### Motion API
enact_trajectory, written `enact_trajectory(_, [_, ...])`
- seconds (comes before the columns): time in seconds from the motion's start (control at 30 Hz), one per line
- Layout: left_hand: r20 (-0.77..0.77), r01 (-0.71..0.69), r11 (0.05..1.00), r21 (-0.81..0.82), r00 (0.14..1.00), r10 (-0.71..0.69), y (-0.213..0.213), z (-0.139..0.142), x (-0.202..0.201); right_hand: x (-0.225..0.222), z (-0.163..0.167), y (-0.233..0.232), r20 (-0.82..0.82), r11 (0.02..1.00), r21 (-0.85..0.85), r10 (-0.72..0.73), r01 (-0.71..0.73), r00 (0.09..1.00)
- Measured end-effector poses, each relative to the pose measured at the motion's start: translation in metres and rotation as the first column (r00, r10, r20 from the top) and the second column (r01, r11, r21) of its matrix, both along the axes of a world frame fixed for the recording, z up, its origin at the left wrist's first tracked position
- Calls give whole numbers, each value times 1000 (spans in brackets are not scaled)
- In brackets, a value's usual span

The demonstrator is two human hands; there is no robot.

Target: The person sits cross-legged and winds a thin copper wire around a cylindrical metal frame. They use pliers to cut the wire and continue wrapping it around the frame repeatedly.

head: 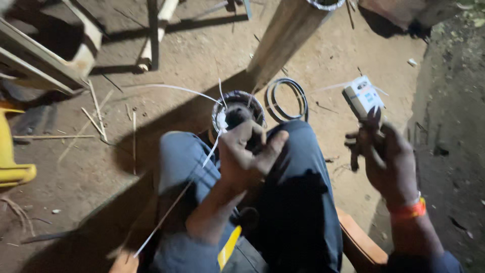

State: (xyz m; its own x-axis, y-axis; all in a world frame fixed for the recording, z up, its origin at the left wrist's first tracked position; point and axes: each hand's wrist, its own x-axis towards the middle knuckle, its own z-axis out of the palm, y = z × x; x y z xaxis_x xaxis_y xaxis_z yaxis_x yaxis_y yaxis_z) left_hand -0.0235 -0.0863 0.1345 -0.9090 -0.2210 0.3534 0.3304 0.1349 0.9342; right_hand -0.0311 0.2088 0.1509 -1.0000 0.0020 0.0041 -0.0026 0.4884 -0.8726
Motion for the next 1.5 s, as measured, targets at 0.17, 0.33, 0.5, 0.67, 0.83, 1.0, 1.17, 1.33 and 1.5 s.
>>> enact_trajectory(0.17, [-306,220,779,588,951,-38,-27,16,16,13,-19,1,92,997,61,36,-42,995])
enact_trajectory(0.33, [53,-259,933,250,966,254,-61,-24,-37,17,-21,-18,15,938,306,164,-161,986])
enact_trajectory(0.5, [171,-108,994,-27,979,111,-49,-79,-56,-12,-19,-65,-48,822,530,274,-208,960])
enact_trajectory(0.67, [176,-41,999,24,984,36,-34,-89,-61,-50,-27,-113,-153,802,519,428,-296,891])
enact_trajectory(0.83, [98,8,999,-38,995,-4,-32,-88,-61,-52,-39,-142,-181,786,568,408,-243,895])
enact_trajectory(1.0, [84,17,1000,-25,996,-15,-32,-93,-64,-54,-46,-158,-233,786,590,387,-186,892])
enact_trajectory(1.17, [44,-19,1000,0,999,19,-34,-95,-68,-55,-47,-163,-191,741,651,368,-163,910])
enact_trajectory(1.33, [115,2,1000,-16,993,0,-36,-98,-66,-56,-51,-164,-269,729,663,441,-168,856])
enact_trajectory(1.5, [83,57,997,-57,995,-52,-40,-99,-62,-65,-59,-156,-247,623,768,502,-149,829])
